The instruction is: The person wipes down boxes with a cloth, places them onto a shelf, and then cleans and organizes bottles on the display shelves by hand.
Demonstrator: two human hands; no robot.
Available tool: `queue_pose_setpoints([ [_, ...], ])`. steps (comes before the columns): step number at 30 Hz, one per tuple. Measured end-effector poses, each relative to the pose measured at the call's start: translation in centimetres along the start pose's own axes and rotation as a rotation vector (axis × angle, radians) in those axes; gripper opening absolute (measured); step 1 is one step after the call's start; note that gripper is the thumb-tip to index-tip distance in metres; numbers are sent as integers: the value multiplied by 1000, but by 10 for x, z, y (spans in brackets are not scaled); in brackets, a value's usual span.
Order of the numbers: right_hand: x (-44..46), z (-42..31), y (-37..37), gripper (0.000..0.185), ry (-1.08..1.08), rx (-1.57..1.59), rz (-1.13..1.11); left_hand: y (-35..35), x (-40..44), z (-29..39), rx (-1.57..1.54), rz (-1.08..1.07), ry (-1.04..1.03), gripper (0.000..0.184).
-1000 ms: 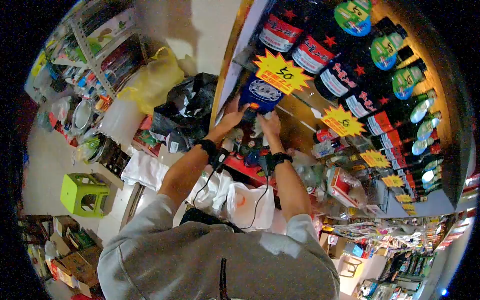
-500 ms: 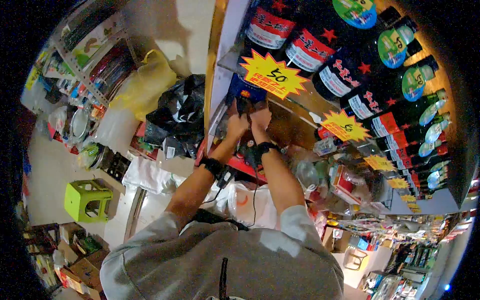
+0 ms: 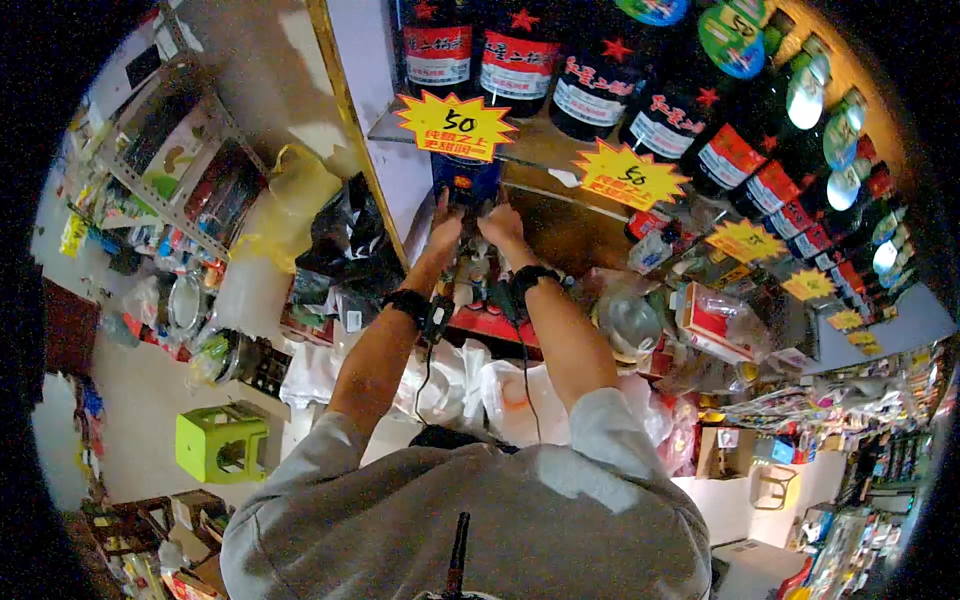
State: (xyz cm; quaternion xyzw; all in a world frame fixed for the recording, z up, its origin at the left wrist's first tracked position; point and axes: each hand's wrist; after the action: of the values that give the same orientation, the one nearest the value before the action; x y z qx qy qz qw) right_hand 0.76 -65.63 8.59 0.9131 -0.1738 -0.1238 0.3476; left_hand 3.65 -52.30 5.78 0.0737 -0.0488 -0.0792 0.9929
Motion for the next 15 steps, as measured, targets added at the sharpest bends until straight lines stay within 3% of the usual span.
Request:
queue_pose_setpoints([
  [4, -44, 1, 3, 81, 26, 31, 89, 9, 24, -63, 296, -129, -209, 55],
  [5, -59, 9, 4, 81, 14, 39, 91, 10, 24, -71, 236, -124, -238, 63],
  [7, -94, 20, 12, 79, 188, 135, 116, 11, 10, -61, 182, -130, -260, 73],
  [9, -122, 53, 14, 78, 230, 205, 93, 15, -11, -12, -104, -173, 134, 73],
  [11, -170, 77, 29, 75, 256, 332, -22, 8, 6, -48, -126, -199, 72, 75],
  [13, -211, 118, 35, 71, 186, 215, 0, 7, 11, -52, -450, -255, 179, 73],
  [15, -252, 166, 45, 67, 322, 88, 119, -2, 19, -57, -617, -309, 222, 72],
])
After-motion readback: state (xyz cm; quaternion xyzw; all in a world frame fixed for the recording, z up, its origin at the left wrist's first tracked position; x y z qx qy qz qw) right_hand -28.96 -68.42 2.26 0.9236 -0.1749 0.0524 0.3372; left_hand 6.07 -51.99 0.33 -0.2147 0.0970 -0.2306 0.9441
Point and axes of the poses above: each hand's wrist, its own x-axis towards the middle knuckle, its own y-axis out of the back of the hand, z = x × y, and after that the axes turned 4 degrees about x, right-handed
